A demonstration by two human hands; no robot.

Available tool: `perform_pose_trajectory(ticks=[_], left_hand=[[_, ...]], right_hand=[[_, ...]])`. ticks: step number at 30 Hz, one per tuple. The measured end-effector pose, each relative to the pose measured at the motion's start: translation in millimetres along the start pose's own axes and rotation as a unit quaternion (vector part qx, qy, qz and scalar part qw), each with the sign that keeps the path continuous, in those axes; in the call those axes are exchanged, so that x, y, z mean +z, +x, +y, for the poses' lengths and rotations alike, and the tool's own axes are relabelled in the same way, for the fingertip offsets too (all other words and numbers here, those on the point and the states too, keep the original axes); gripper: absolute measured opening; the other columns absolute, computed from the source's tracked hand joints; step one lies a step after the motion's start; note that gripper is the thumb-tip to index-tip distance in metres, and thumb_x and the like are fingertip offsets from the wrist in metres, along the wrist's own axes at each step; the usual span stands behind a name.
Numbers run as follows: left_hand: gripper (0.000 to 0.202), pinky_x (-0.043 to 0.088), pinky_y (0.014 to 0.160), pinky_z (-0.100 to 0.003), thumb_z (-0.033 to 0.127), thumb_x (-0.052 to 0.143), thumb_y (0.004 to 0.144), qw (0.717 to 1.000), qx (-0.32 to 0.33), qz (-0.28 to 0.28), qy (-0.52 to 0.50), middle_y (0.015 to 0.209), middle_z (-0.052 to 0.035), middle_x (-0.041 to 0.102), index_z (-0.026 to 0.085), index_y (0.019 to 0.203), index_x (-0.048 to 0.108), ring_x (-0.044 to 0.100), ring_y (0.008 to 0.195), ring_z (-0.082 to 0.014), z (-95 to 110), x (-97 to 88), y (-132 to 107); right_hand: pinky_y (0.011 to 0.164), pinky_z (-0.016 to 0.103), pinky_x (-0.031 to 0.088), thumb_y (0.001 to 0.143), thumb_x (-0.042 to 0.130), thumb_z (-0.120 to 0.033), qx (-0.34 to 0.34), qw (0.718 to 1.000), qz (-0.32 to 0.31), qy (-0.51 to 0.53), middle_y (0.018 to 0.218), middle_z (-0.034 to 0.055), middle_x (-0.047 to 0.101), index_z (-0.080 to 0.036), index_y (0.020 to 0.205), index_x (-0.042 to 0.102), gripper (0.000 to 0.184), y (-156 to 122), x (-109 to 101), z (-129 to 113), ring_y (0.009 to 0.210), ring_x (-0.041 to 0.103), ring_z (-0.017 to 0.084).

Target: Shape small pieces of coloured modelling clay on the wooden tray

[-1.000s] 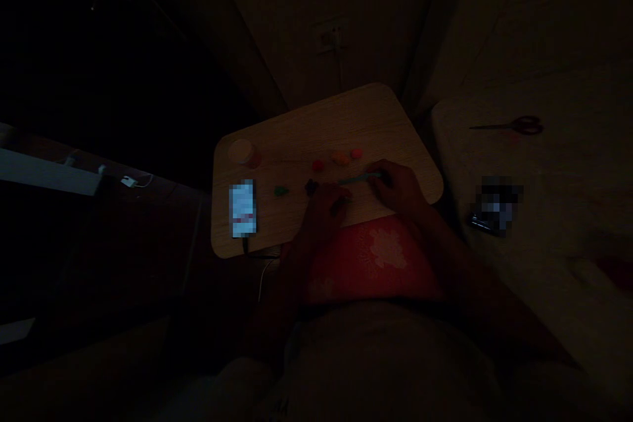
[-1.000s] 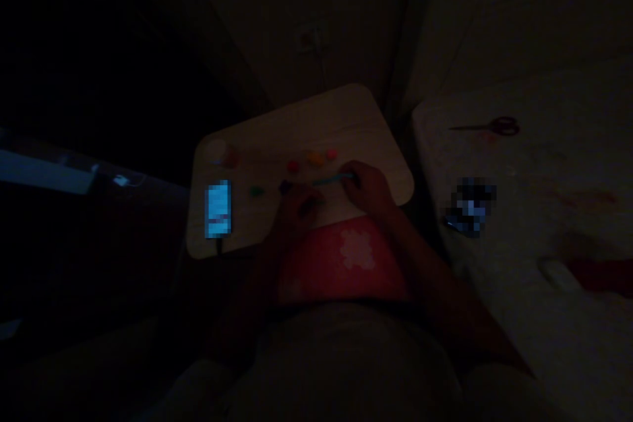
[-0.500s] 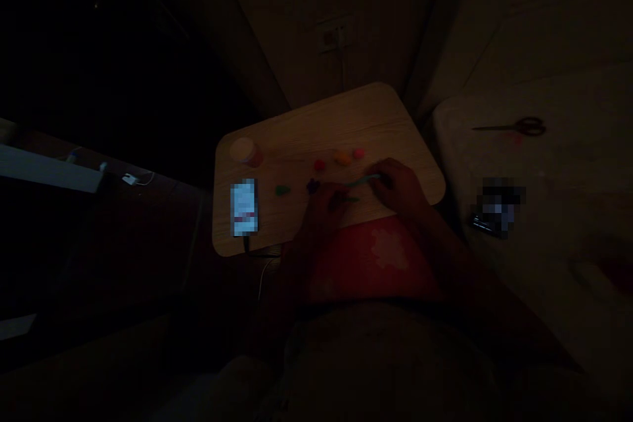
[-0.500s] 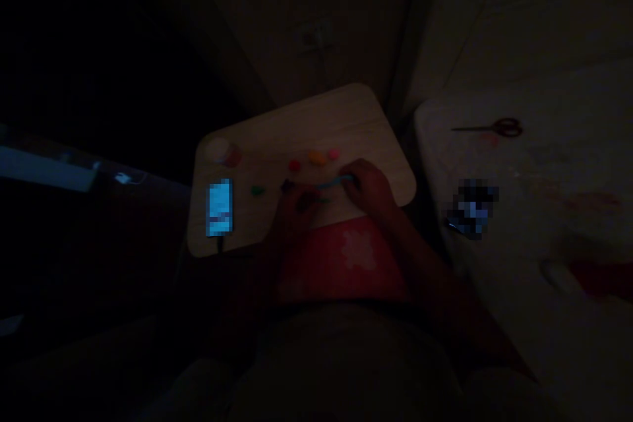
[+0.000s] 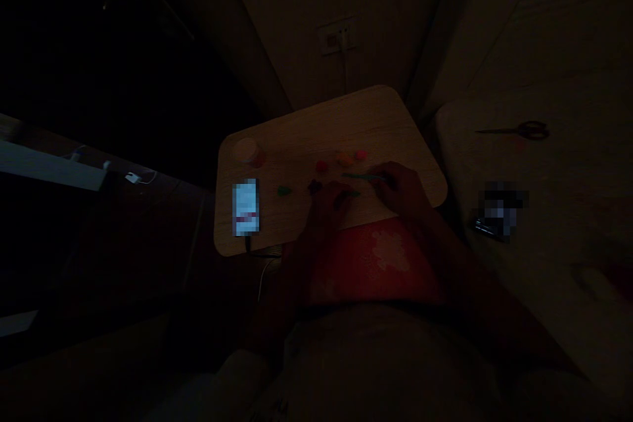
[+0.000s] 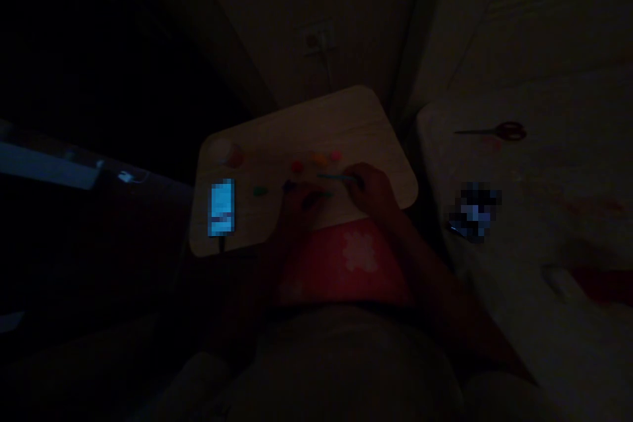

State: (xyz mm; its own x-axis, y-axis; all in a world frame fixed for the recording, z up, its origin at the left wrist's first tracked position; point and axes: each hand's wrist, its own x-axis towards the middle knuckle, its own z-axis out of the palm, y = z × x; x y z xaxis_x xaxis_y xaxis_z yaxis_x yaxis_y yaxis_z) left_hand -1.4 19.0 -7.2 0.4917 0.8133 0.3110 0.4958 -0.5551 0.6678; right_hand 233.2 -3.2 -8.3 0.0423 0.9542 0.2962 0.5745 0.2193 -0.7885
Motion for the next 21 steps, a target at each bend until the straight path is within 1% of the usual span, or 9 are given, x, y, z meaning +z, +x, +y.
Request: perform_pose_trajectory(ticks=[4,6,9,12,14,15,18,19,21], left_hand=[[0.01,0.059,0.098,-0.043,0.019,0.076,0.095,0.999,-0.03,0.012,0.027,0.108,-0.0069,0.078,0.021,0.105,0.074,0.073,0.103,-0.0243,5,6.2,16],[0.009,0.058,0.101,-0.045,0.02,0.077,0.095,0.998,-0.039,0.02,0.04,0.109,-0.0077,0.078,0.021,0.104,0.075,0.072,0.107,-0.0256,7,10.9,26],[0.007,0.058,0.103,-0.045,0.02,0.076,0.096,0.998,-0.036,0.015,0.045,0.111,-0.0086,0.076,0.02,0.102,0.074,0.071,0.109,-0.0265,8,18.2,38],[0.013,0.057,0.105,-0.047,0.022,0.077,0.096,0.997,-0.029,0.024,0.068,0.118,-0.0102,0.073,0.021,0.108,0.073,0.069,0.115,-0.0286,11,17.6,38],[0.022,0.057,0.106,-0.047,0.024,0.076,0.096,0.994,-0.028,0.058,0.088,0.124,-0.0122,0.069,0.021,0.117,0.071,0.067,0.118,-0.0298,13,8.8,32],[0.023,0.057,0.104,-0.046,0.024,0.073,0.097,0.992,-0.023,0.08,0.094,0.124,-0.0126,0.067,0.021,0.119,0.07,0.066,0.116,-0.0294,14,1.7,27],[0.012,0.057,0.1,-0.044,0.026,0.061,0.103,0.983,-0.021,0.141,0.114,0.116,-0.0105,0.066,0.022,0.11,0.07,0.066,0.109,-0.0273,10,-25.9,9],[0.012,0.057,0.098,-0.045,0.027,0.06,0.104,0.98,-0.031,0.159,0.119,0.111,-0.0104,0.065,0.022,0.107,0.07,0.065,0.106,-0.0274,6,-35.4,2],[0.013,0.056,0.097,-0.046,0.027,0.057,0.104,0.973,-0.062,0.188,0.121,0.108,-0.0109,0.064,0.022,0.103,0.069,0.064,0.104,-0.0284,-3,-51.5,-9]], right_hand=[[0.075,0.036,0.054,0.09,0.067,-0.041,0.062,0.993,0.06,0.083,0.093,0.0063,0.079,-0.022,0.095,0.075,0.021,0,-2,1,0.082,0.069,0.023],[0.072,0.034,0.053,0.089,0.069,-0.044,0.08,0.987,0.082,0.11,0.088,0.0045,0.077,-0.022,0.094,0.075,0.023,1,-3,2,0.079,0.067,0.021],[0.07,0.033,0.051,0.087,0.071,-0.045,0.087,0.983,0.089,0.133,0.086,0.0035,0.076,-0.022,0.091,0.074,0.024,1,-3,2,0.077,0.066,0.02],[0.07,0.033,0.051,0.086,0.071,-0.045,0.097,0.982,0.086,0.141,0.086,0.003,0.077,-0.023,0.092,0.074,0.023,1,-2,1,0.077,0.066,0.02],[0.07,0.033,0.052,0.086,0.071,-0.045,0.099,0.981,0.086,0.142,0.085,0.0029,0.076,-0.023,0.091,0.075,0.023,0,-2,1,0.077,0.066,0.02],[0.071,0.033,0.052,0.085,0.071,-0.044,0.098,0.981,0.087,0.144,0.085,0.003,0.076,-0.023,0.091,0.075,0.023,0,-3,1,0.077,0.066,0.02],[0.07,0.034,0.052,0.087,0.07,-0.044,0.095,0.981,0.084,0.15,0.086,0.0036,0.077,-0.023,0.092,0.076,0.023,0,-4,1,0.076,0.066,0.021],[0.07,0.034,0.052,0.088,0.07,-0.044,0.094,0.98,0.08,0.155,0.086,0.004,0.077,-0.023,0.093,0.076,0.023,0,-4,0,0.076,0.067,0.021],[0.068,0.035,0.053,0.088,0.07,-0.045,0.097,0.978,0.072,0.168,0.086,0.0046,0.078,-0.022,0.094,0.077,0.024,-1,-5,0,0.075,0.068,0.022]])
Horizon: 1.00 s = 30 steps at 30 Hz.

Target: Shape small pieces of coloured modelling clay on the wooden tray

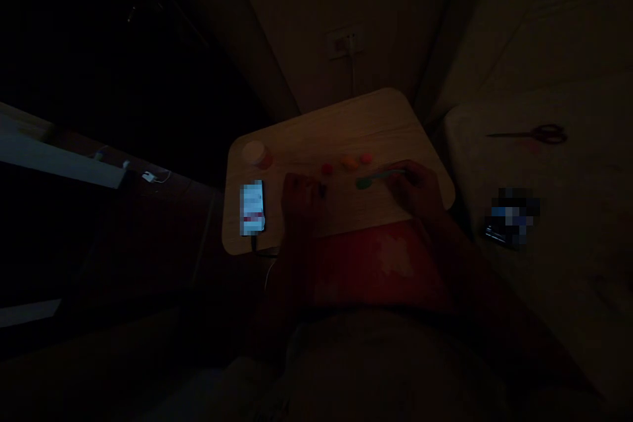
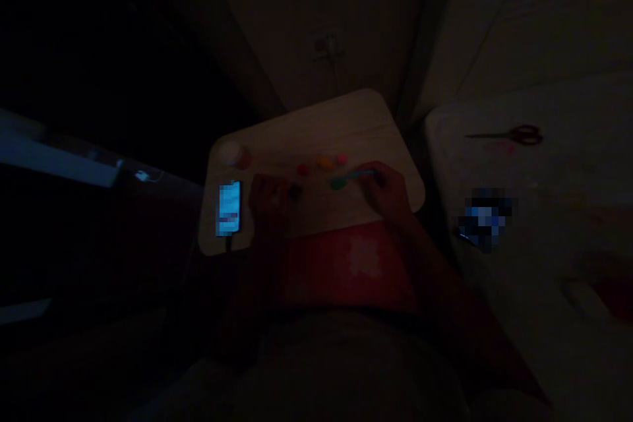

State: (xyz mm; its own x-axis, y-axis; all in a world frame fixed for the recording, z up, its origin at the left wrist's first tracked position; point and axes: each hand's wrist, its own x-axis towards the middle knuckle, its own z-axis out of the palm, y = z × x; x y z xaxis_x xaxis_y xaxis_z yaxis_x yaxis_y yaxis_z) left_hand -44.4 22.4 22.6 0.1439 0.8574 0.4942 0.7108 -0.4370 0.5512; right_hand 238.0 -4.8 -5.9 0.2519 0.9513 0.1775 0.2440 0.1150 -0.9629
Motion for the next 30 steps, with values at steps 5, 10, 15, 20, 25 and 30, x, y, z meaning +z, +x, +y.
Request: perform_pose_trajectory(ticks=[5,10,15,20,25,30], left_hand=[[0.023,0.055,0.101,-0.049,0.023,0.069,0.095,0.999,-0.013,-0.037,0.023,0.118,-0.0137,0.062,0.019,0.117,0.067,0.064,0.112,-0.0311,-23,-10.2,-8],[0.031,0.054,0.105,-0.049,0.026,0.073,0.093,0.997,0.013,-0.061,0.045,0.121,-0.013,0.061,0.02,0.123,0.067,0.061,0.115,-0.0313,-23,-3.9,-10],[0.034,0.053,0.106,-0.052,0.012,0.06,0.088,0.995,-0.031,0.033,0.084,0.116,-0.0124,0.063,0.021,0.121,0.065,0.06,0.115,-0.0322,-44,-18.2,-9],[0.023,0.054,0.104,-0.055,0.013,0.063,0.087,0.993,-0.038,-0.046,0.104,0.116,-0.0141,0.064,0.021,0.108,0.068,0.062,0.113,-0.0344,-67,-23.1,-10],[0.011,0.056,0.098,-0.049,0.017,0.061,0.094,0.993,-0.066,-0.055,0.077,0.107,-0.0114,0.07,0.022,0.101,0.067,0.065,0.105,-0.0305,-63,-23.5,-8],[0.013,0.058,0.084,-0.037,0.028,0.06,0.103,0.997,0.011,-0.073,-0.03,0.103,-0.0069,0.075,0.023,0.107,0.071,0.068,0.092,-0.0218,-20,-17.8,-13]], right_hand=[[0.061,0.033,0.052,0.083,0.076,-0.043,0.032,0.998,0.004,0.047,0.078,0.0043,0.077,-0.023,0.091,0.078,0.021,1,-4,0,0.069,0.068,0.021],[0.053,0.031,0.048,0.077,0.083,-0.045,0.037,0.996,0.022,0.072,0.073,0.004,0.074,-0.024,0.085,0.078,0.023,2,-12,6,0.063,0.063,0.02],[0.058,0.033,0.051,0.08,0.083,-0.058,0.03,0.993,0.022,0.11,0.075,0.0022,0.068,-0.025,0.081,0.069,0.035,5,-16,14,0.067,0.062,0.02],[0.054,0.033,0.049,0.088,0.072,-0.069,0.035,0.978,-0.008,0.207,0.076,0.0004,0.059,-0.028,0.084,0.056,0.044,9,-13,16,0.063,0.056,0.018],[0.048,0.03,0.039,0.087,0.072,-0.073,0.043,0.976,-0.013,0.215,0.071,-0.0013,0.056,-0.029,0.089,0.054,0.047,9,-14,9,0.055,0.048,0.016],[0.05,0.03,0.033,0.085,0.074,-0.071,0.07,0.98,-0.072,0.17,0.064,-0.0023,0.049,-0.026,0.08,0.058,0.048,-7,-3,-13,0.055,0.041,0.015]])
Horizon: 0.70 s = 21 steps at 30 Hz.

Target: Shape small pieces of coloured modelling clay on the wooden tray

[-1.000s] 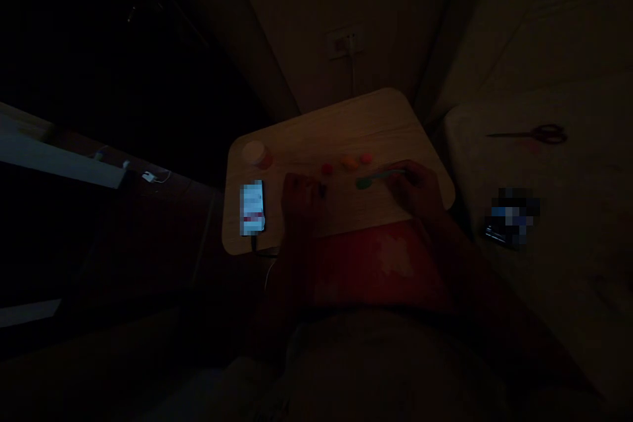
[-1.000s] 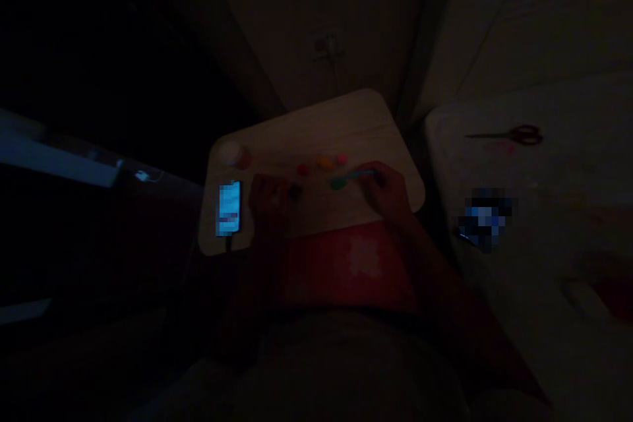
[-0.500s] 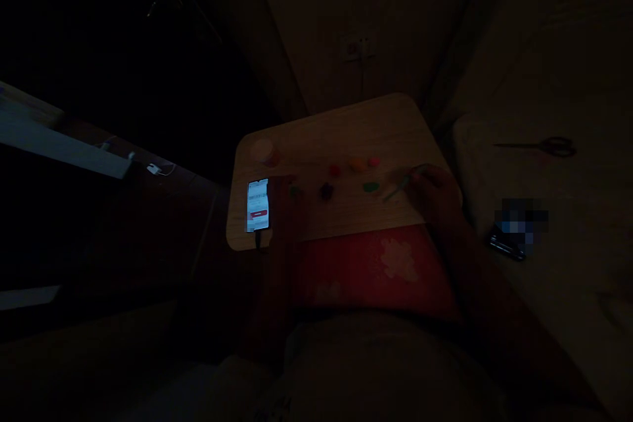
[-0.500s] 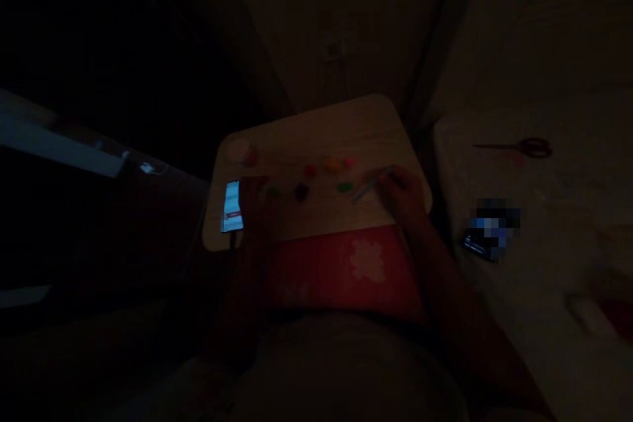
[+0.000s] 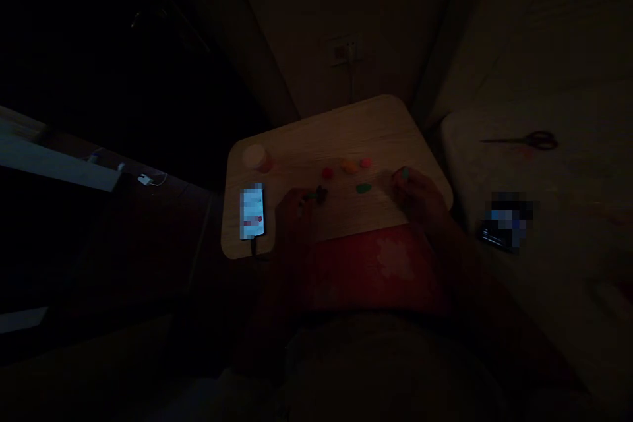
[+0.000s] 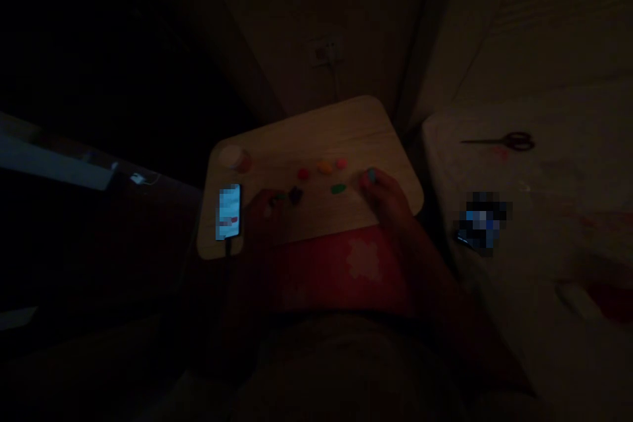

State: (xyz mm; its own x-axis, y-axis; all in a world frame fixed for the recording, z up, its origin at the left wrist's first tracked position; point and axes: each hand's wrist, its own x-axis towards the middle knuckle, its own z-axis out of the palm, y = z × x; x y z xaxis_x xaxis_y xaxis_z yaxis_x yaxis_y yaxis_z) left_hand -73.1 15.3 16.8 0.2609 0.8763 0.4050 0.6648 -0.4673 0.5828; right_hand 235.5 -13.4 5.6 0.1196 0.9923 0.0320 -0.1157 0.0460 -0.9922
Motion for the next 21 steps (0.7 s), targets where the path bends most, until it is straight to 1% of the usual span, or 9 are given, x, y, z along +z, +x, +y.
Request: perform_pose_trajectory(ticks=[2,4,5,7,11,13,15,18,21], left_hand=[[0.015,0.058,0.083,-0.037,0.035,0.064,0.104,0.998,0.046,-0.015,-0.029,0.102,-0.0064,0.075,0.024,0.104,0.073,0.068,0.09,-0.0212,22,11.8,-3],[0.017,0.059,0.087,-0.039,0.037,0.065,0.105,0.995,0.079,-0.042,-0.046,0.097,-0.0055,0.074,0.024,0.099,0.073,0.068,0.089,-0.0215,41,25.3,-4],[0.019,0.058,0.089,-0.04,0.037,0.062,0.106,0.994,0.09,-0.052,-0.046,0.097,-0.0053,0.074,0.023,0.099,0.073,0.068,0.09,-0.0214,48,31.6,-5],[0.022,0.057,0.087,-0.038,0.035,0.059,0.109,0.991,0.111,-0.06,-0.054,0.095,-0.0053,0.072,0.022,0.096,0.072,0.068,0.09,-0.0205,57,41.5,-4],[0.025,0.055,0.083,-0.036,0.043,0.063,0.106,0.988,0.132,-0.04,-0.073,0.094,-0.0056,0.069,0.021,0.094,0.068,0.066,0.091,-0.0208,56,51.4,0],[0.027,0.055,0.083,-0.035,0.046,0.066,0.104,0.985,0.141,-0.033,-0.094,0.095,-0.0057,0.069,0.021,0.095,0.067,0.066,0.09,-0.0208,53,53.7,0],[0.024,0.054,0.082,-0.034,0.044,0.066,0.103,0.981,0.144,-0.03,-0.124,0.095,-0.0055,0.069,0.021,0.097,0.066,0.066,0.09,-0.0202,51,55.2,-2],[0.017,0.054,0.081,-0.033,0.038,0.067,0.102,0.977,0.119,-0.041,-0.174,0.098,-0.0057,0.071,0.021,0.104,0.067,0.067,0.089,-0.0197,54,56.2,-7],[0.018,0.054,0.082,-0.033,0.036,0.067,0.102,0.972,0.071,-0.061,-0.218,0.102,-0.0075,0.072,0.021,0.112,0.068,0.068,0.091,-0.0206,57,56.7,-10]], right_hand=[[0.055,0.03,0.038,0.083,0.077,-0.068,0.021,0.997,-0.05,-0.05,0.067,-0.0007,0.056,-0.024,0.075,0.059,0.048,-10,16,-6,0.059,0.047,0.015],[0.06,0.031,0.043,0.085,0.076,-0.064,0.033,0.99,-0.089,-0.104,0.069,0.0005,0.062,-0.023,0.075,0.064,0.044,-19,31,-10,0.064,0.054,0.017],[0.063,0.031,0.045,0.084,0.077,-0.062,0.032,0.988,-0.085,-0.126,0.073,0.0014,0.065,-0.022,0.078,0.068,0.041,-22,37,-11,0.067,0.057,0.018],[0.066,0.032,0.047,0.084,0.076,-0.062,0.029,0.985,-0.075,-0.156,0.076,0.0026,0.07,-0.021,0.082,0.072,0.04,-27,46,-11,0.071,0.061,0.019],[0.066,0.031,0.045,0.087,0.073,-0.057,0.007,0.979,-0.074,-0.187,0.076,0.0027,0.072,-0.02,0.084,0.075,0.037,-30,47,-8,0.069,0.062,0.019],[0.066,0.031,0.043,0.087,0.074,-0.052,-0.021,0.973,-0.091,-0.213,0.076,0.0027,0.072,-0.02,0.084,0.076,0.032,-30,43,-6,0.069,0.062,0.018],[0.069,0.031,0.044,0.09,0.072,-0.047,-0.047,0.965,-0.111,-0.231,0.079,0.0036,0.074,-0.02,0.083,0.075,0.028,-30,40,-4,0.071,0.063,0.019],[0.073,0.032,0.044,0.093,0.069,-0.044,-0.066,0.96,-0.125,-0.24,0.082,0.0043,0.075,-0.02,0.083,0.074,0.026,-30,39,-3,0.076,0.065,0.02],[0.07,0.031,0.042,0.094,0.068,-0.045,-0.064,0.958,-0.123,-0.251,0.078,0.0032,0.071,-0.02,0.082,0.071,0.028,-30,39,-2,0.072,0.062,0.019]])
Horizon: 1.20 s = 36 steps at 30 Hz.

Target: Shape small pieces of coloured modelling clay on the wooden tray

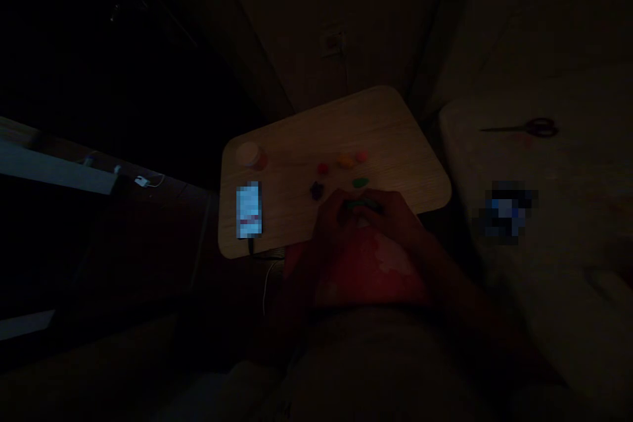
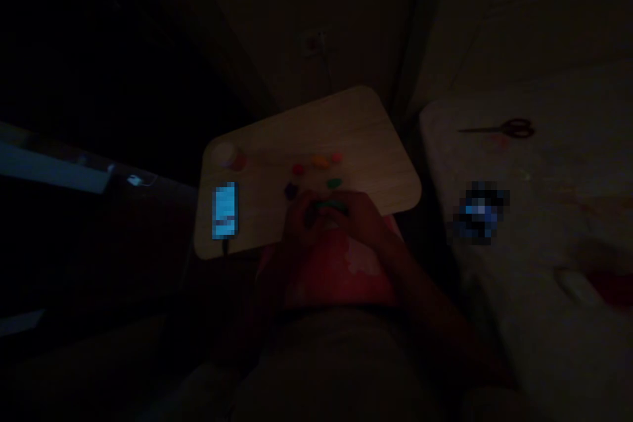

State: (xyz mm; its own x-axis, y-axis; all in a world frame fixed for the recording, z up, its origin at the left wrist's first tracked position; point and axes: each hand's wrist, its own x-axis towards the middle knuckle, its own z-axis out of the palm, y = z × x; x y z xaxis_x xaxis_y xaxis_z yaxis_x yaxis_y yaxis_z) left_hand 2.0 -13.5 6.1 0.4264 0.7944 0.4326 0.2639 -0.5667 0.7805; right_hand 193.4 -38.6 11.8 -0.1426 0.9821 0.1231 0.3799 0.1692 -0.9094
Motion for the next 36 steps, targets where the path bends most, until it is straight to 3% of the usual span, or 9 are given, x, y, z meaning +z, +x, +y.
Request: perform_pose_trajectory(ticks=[7,14,19,23,30,36], left_hand=[[0.036,0.057,0.081,-0.033,0.055,0.077,0.095,0.985,-0.116,-0.001,-0.126,0.099,-0.0084,0.078,0.019,0.101,0.073,0.072,0.091,-0.0211,-7,1.3,1],[0.054,0.057,0.076,-0.029,0.062,0.09,0.08,0.957,-0.2,0.004,-0.212,0.098,-0.0055,0.074,0.02,0.107,0.07,0.071,0.087,-0.0185,-9,-0.1,2],[0.053,0.056,0.076,-0.03,0.063,0.087,0.081,0.942,-0.2,-0.034,-0.267,0.097,-0.0055,0.074,0.02,0.107,0.069,0.07,0.085,-0.0188,-8,-6.3,3],[0.057,0.053,0.07,-0.03,0.073,0.078,0.085,0.948,-0.191,-0.03,-0.253,0.091,-0.0034,0.071,0.021,0.106,0.069,0.065,0.076,-0.018,-8,-8.6,4],[0.058,0.042,0.061,-0.027,0.074,0.053,0.102,0.961,-0.191,-0.056,-0.191,0.071,0.0,0.06,0.019,0.087,0.065,0.051,0.063,-0.0144,-8,-1.0,4],[0.066,0.04,0.056,-0.027,0.079,0.05,0.1,0.954,-0.198,-0.062,-0.218,0.066,-0.0002,0.057,0.018,0.076,0.062,0.048,0.059,-0.0126,-13,-0.1,4]], right_hand=[[0.067,0.031,0.04,0.095,0.065,-0.049,-0.01,1.0,-0.004,-0.014,0.076,0.0043,0.069,-0.018,0.081,0.069,0.034,5,-2,2,0.07,0.059,0.018],[0.071,0.031,0.043,0.095,0.068,-0.052,-0.034,0.998,-0.041,0.016,0.078,0.0044,0.072,-0.018,0.08,0.074,0.037,12,-4,10,0.073,0.062,0.019],[0.07,0.031,0.042,0.1,0.061,-0.056,-0.04,0.998,-0.053,0.015,0.076,0.0046,0.073,-0.019,0.081,0.075,0.044,14,0,12,0.073,0.064,0.019],[0.071,0.03,0.044,0.101,0.06,-0.06,-0.043,0.998,-0.041,0.011,0.079,0.0054,0.074,-0.019,0.08,0.074,0.048,13,3,10,0.076,0.065,0.02],[0.067,0.029,0.042,0.104,0.055,-0.062,-0.07,0.997,-0.024,0.021,0.068,0.0029,0.068,-0.02,0.072,0.07,0.055,12,10,8,0.064,0.056,0.015],[0.064,0.029,0.041,0.104,0.053,-0.06,-0.053,0.998,-0.022,0.031,0.064,0.0029,0.067,-0.02,0.066,0.068,0.056,11,15,3,0.062,0.054,0.015]])
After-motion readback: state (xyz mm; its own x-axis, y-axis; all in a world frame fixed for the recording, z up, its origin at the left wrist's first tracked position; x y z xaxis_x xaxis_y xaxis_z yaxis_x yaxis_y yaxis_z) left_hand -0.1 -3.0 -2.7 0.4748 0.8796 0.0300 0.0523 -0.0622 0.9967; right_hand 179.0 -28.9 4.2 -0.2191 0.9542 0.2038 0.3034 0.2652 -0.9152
